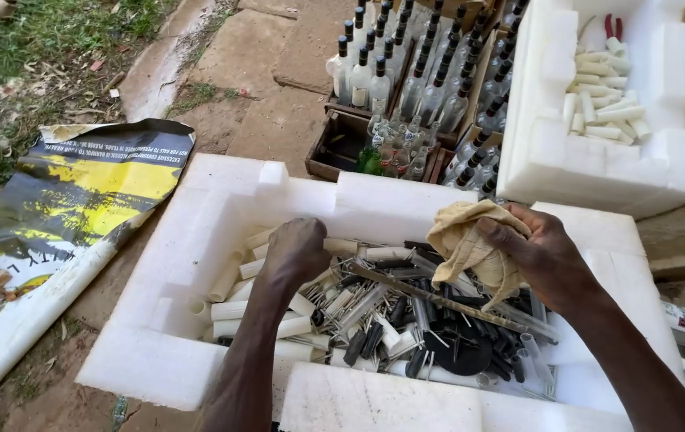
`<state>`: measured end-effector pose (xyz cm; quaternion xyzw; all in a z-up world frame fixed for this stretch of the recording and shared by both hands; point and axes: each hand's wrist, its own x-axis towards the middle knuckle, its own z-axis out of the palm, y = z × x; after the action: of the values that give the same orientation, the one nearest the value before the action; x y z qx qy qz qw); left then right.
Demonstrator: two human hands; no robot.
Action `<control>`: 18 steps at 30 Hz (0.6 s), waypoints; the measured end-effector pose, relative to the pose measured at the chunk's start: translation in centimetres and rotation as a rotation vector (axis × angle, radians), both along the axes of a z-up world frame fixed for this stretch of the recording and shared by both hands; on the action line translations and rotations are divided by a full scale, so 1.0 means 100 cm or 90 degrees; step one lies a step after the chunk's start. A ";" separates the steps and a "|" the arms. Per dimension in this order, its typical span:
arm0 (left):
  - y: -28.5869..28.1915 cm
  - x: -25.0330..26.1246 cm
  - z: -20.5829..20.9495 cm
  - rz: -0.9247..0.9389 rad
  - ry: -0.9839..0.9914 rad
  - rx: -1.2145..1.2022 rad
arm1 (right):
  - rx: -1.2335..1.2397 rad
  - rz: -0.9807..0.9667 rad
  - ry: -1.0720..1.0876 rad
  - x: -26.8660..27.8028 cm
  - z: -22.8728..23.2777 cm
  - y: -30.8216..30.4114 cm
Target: Cleaning and inspecting white plastic tubes using a cloth and a thin metal tool in a storage area.
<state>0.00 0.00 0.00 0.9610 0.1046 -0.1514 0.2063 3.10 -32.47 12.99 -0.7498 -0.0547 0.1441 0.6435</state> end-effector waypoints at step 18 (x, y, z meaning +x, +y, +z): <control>-0.012 -0.027 0.087 0.099 -0.079 -0.515 | -0.017 -0.008 0.019 0.000 -0.010 0.004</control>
<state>-2.74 -1.19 8.70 0.7989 0.0966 -0.1063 0.5841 3.09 -32.05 11.96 -0.7561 -0.0386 0.1523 0.6353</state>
